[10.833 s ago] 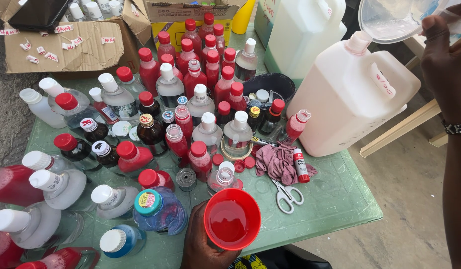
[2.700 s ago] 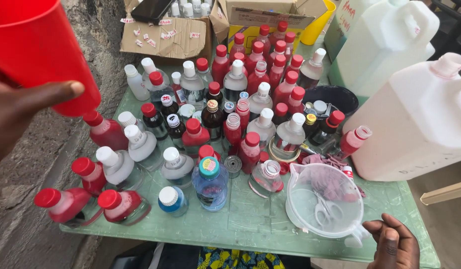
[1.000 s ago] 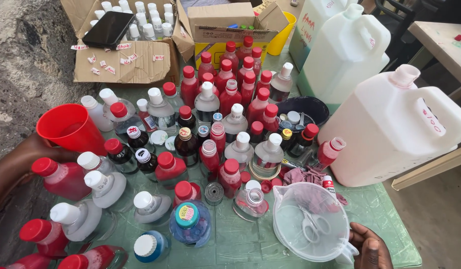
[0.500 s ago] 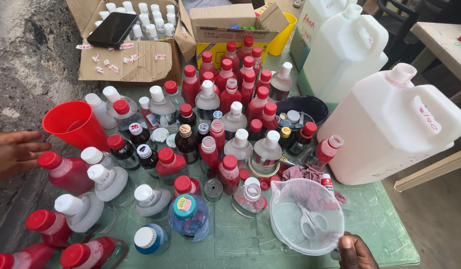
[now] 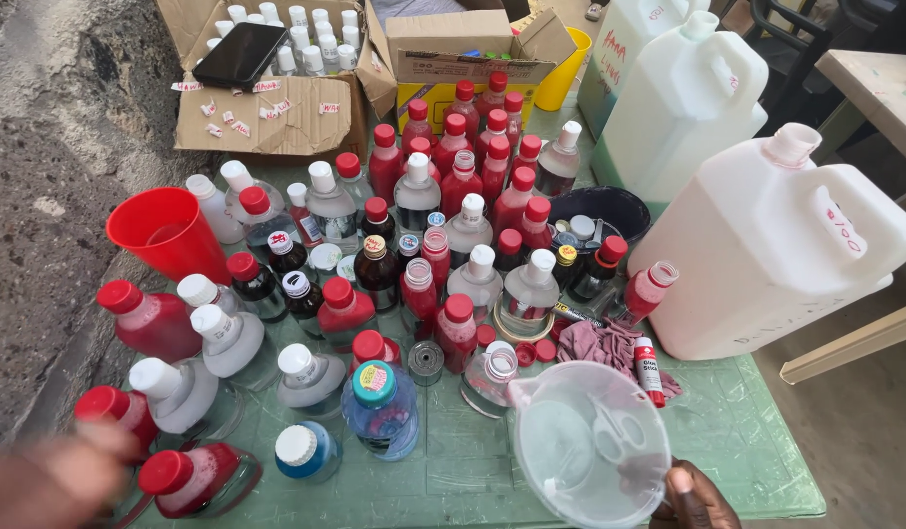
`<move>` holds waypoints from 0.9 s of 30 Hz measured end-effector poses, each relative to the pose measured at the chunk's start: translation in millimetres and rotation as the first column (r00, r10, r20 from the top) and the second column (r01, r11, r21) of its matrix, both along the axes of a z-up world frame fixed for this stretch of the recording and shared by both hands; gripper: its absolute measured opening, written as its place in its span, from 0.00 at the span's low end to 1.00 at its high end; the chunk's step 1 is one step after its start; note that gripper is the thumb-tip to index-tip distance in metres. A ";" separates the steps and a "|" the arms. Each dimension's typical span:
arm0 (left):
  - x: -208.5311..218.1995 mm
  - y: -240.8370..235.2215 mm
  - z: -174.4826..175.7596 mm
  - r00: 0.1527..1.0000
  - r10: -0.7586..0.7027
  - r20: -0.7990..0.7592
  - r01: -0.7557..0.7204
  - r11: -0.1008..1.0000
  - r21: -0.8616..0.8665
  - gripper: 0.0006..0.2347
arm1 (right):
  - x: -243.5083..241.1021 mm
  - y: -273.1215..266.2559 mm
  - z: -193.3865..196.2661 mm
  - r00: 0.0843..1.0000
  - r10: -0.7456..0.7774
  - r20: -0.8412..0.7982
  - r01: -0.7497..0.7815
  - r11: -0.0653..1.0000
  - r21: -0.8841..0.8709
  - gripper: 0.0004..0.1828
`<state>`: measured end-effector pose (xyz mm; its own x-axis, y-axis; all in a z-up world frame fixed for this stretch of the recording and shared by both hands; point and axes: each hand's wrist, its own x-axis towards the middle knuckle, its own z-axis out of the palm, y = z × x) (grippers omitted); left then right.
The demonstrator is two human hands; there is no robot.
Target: Mixing different colored liquids by pouring them between containers and filling a small bottle.
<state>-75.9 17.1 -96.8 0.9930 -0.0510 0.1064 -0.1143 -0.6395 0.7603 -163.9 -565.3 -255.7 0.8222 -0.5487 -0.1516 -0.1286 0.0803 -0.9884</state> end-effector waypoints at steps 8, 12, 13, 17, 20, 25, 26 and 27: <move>-58.8 -194.2 -63.5 0.945 -0.261 0.196 0.208 0.945 0.253 0.14 | 6.1 41.2 -2.0 1.000 -0.020 0.006 0.020 0.999 0.027 0.25; -61.5 -245.5 -67.6 0.874 -0.409 0.262 0.293 0.875 0.386 0.11 | 9.0 48.2 -12.7 0.986 -0.047 0.159 0.043 0.999 0.028 0.23; -58.9 -249.0 -65.3 0.874 -0.410 0.263 0.295 0.875 0.384 0.11 | 8.5 46.4 -14.8 0.986 -0.048 0.159 0.044 0.999 0.026 0.23; -44.4 -256.9 -76.9 0.721 -0.459 0.520 0.338 0.887 0.315 0.10 | 10.1 40.1 -21.1 0.967 0.020 0.254 0.007 0.995 -0.104 0.21; -39.3 -257.7 -86.0 0.690 -0.476 0.545 0.397 0.879 0.264 0.10 | 8.9 40.0 -6.7 0.955 0.064 0.288 0.004 0.974 -0.227 0.21; -33.7 -253.6 -78.2 0.694 -0.443 0.568 0.386 0.894 0.227 0.11 | 9.8 44.1 9.8 0.968 0.079 0.239 -0.011 0.962 -0.273 0.24; -31.3 -252.8 -75.7 0.691 -0.450 0.566 0.391 0.891 0.232 0.11 | 9.9 43.6 9.9 0.965 0.088 0.245 -0.020 0.964 -0.266 0.23; -29.3 -252.2 -73.2 0.689 -0.456 0.564 0.394 0.888 0.237 0.11 | 9.8 43.0 10.2 0.963 0.098 0.252 -0.030 0.966 -0.259 0.23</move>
